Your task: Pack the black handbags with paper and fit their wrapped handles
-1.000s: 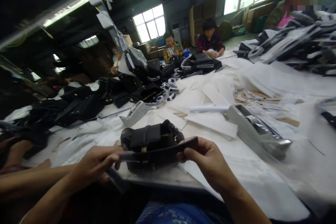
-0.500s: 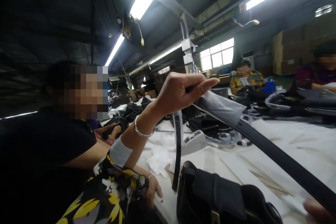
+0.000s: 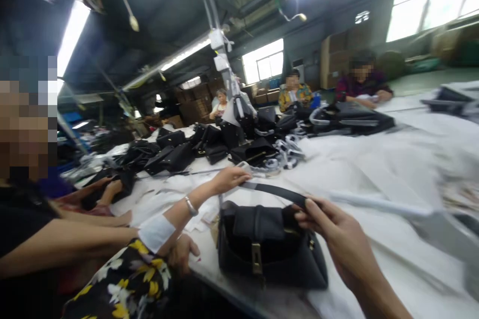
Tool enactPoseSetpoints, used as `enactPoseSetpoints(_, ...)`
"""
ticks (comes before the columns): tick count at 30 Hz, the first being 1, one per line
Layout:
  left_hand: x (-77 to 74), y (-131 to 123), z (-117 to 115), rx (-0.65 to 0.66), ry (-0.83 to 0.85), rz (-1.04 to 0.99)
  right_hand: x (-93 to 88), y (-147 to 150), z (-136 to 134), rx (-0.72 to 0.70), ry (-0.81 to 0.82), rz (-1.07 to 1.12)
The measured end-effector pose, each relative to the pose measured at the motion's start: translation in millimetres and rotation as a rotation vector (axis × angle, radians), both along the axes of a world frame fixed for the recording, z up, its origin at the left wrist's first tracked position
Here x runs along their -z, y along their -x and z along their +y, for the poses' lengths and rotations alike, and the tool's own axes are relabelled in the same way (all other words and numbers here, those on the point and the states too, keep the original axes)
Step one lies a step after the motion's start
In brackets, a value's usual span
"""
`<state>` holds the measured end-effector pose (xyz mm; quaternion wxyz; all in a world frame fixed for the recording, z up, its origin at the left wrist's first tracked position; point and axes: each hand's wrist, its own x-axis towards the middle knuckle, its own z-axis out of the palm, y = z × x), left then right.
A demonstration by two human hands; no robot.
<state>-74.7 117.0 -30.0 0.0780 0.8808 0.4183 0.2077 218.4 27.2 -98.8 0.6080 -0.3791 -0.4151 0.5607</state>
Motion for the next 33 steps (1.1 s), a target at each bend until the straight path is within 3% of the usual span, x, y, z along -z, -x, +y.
enactPoseSetpoints(5,-4.8,-48,-7,0.143,0.068,-0.121,-18.9,7,-2,-0.102,0.008,-0.039)
enactPoseSetpoints(11,-25.5,-98,-35,0.317,0.227,-0.075,-22.7,-2,-8,-0.068,-0.107,-0.078)
enactPoseSetpoints(13,-28.8,-103,-41,0.299,0.275,-0.079,-14.8,-9,-9,0.015,-0.165,-0.135)
enactPoseSetpoints(16,-26.0,-105,-46,0.232,0.433,-0.104,5.9,-18,-8,0.087,-0.263,-0.406)
enactPoseSetpoints(20,-12.9,-109,-49,0.195,0.622,-0.141,31.8,-19,-5,-0.043,-0.348,-0.711)
enactPoseSetpoints(25,-3.2,-114,-48,0.114,0.595,-0.101,41.0,-17,0,-0.090,-0.469,-0.784)
enactPoseSetpoints(33,-6.2,-118,-54,0.026,0.681,0.003,47.6,-11,5,-0.014,-0.503,-0.711)
